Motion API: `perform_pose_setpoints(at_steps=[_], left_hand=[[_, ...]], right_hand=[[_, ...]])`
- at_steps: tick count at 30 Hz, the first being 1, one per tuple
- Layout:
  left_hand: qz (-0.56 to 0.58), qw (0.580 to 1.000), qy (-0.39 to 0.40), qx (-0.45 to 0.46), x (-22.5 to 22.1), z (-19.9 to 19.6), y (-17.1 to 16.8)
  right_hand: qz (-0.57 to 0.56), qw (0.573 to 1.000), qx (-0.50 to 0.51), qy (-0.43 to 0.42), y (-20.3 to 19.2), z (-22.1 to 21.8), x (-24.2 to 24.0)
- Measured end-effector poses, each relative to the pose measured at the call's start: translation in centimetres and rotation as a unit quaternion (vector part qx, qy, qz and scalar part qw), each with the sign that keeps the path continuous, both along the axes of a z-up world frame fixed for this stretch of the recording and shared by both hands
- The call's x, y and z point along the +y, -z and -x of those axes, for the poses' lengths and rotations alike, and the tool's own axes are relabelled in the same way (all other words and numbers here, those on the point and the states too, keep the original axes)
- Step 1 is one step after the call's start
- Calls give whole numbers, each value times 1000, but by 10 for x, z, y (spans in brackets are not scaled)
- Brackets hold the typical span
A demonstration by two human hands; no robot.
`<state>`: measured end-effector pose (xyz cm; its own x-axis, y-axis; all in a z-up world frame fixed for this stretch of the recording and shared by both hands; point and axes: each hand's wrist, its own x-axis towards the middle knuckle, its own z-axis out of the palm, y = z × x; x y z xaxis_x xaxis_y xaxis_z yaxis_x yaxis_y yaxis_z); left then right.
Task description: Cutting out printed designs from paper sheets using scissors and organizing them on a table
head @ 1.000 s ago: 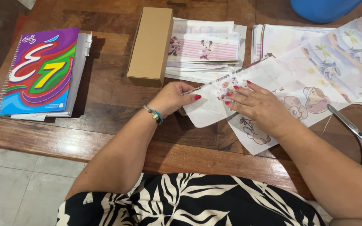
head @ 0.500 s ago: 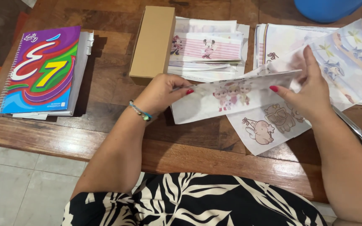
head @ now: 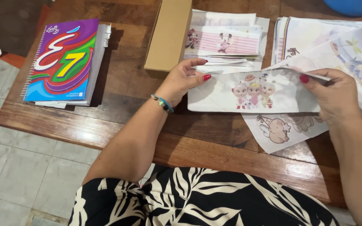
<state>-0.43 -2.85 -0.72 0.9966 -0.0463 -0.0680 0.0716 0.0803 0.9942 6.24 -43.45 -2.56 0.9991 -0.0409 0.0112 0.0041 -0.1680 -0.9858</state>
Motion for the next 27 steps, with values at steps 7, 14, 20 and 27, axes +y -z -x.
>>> perform_pose_setpoints(at_steps=[7, 14, 20, 27], left_hand=[[154, 981, -13, 116, -14, 6, -7], [144, 984, 12, 104, -12, 3, 8], [-66, 998, 15, -16, -9, -1, 16], [-369, 929, 18, -18, -9, 22, -56]], right_hand=[[-9, 998, -50, 37, 10, -11, -13], [3, 999, -3, 44, -2, -4, -8], [-50, 997, 59, 29, -8, -3, -3], [45, 990, 109, 77, -40, 8, 13]])
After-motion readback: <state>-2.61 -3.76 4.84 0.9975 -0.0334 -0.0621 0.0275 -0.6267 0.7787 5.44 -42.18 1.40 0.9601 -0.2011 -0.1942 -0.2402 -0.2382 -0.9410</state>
